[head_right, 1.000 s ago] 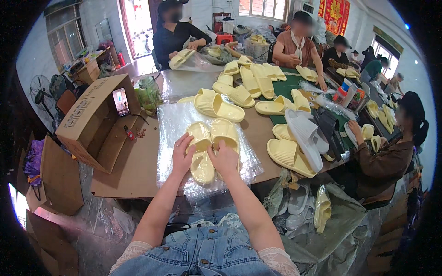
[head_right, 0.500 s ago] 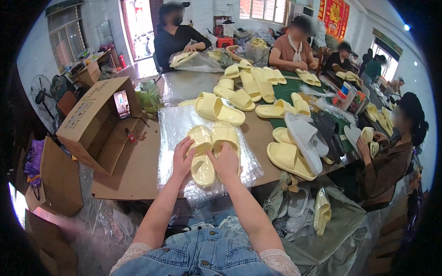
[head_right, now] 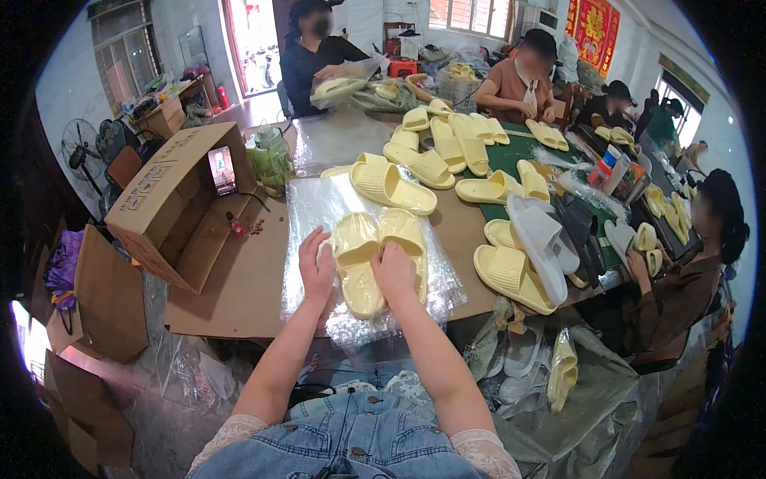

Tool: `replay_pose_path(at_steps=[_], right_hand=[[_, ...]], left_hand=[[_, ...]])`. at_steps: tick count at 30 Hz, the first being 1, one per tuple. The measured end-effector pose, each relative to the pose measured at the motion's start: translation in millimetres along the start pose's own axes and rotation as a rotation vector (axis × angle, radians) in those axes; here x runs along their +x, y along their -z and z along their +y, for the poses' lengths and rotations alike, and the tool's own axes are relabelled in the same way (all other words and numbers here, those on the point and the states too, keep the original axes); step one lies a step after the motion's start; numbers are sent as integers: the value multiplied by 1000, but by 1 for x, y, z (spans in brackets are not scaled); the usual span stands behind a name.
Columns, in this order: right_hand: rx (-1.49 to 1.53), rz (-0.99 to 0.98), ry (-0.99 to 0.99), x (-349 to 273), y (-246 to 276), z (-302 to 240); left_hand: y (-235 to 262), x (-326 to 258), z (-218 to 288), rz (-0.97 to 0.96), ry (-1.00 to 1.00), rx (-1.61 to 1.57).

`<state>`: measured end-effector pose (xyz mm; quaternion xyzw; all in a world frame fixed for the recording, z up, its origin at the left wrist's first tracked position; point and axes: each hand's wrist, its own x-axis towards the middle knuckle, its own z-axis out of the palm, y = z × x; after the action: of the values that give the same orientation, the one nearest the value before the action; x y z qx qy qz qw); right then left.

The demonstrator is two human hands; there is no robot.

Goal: The person wraps pairs of white and yellow plastic slippers in bubble wrap. They pick up a pair, place it on a sheet of bubble wrap, fold the wrap around the slippers, and set the wrapped pair aside. The process is repeated for multiple pairs throughout the clip.

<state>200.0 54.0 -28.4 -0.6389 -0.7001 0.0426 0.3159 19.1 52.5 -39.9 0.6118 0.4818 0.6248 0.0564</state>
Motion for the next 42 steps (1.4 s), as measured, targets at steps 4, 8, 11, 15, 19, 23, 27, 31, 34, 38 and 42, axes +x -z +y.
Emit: replay_pose_path(at_steps=[4,8,11,15,19,23,27,31,34,38,42], right_hand=[[-13,-18,-8,-10,16,6],[0,-25,-86,-27,32,12],[36,-30,-94,-20,28,10],[74,21,-35,-9,16,12],[115,5,31,-20,36,25],[206,-72,53,-60,83,52],[292,-232,9,-120,164,92],[370,-467,-346,-173,266,139],[210,-535,-494,-201,333,179],[-539,-469,-489,-238,357,241],[-682,-285,-364,-236,297,308]], left_hand=[[-7,-5,-18,13,145,-63],[-12,-5,0,-71,351,-122],[-11,-9,-10,-46,286,-23],[-12,-8,-23,-49,216,41],[-8,-3,-22,-71,239,-45],[-6,-3,-21,-67,291,-42],[-7,-5,-19,-108,327,-126],[-6,-3,-25,-127,309,-76],[-7,-5,-26,-104,289,-124],[-10,-2,-30,-139,218,5],[-11,-2,-30,-144,226,26]])
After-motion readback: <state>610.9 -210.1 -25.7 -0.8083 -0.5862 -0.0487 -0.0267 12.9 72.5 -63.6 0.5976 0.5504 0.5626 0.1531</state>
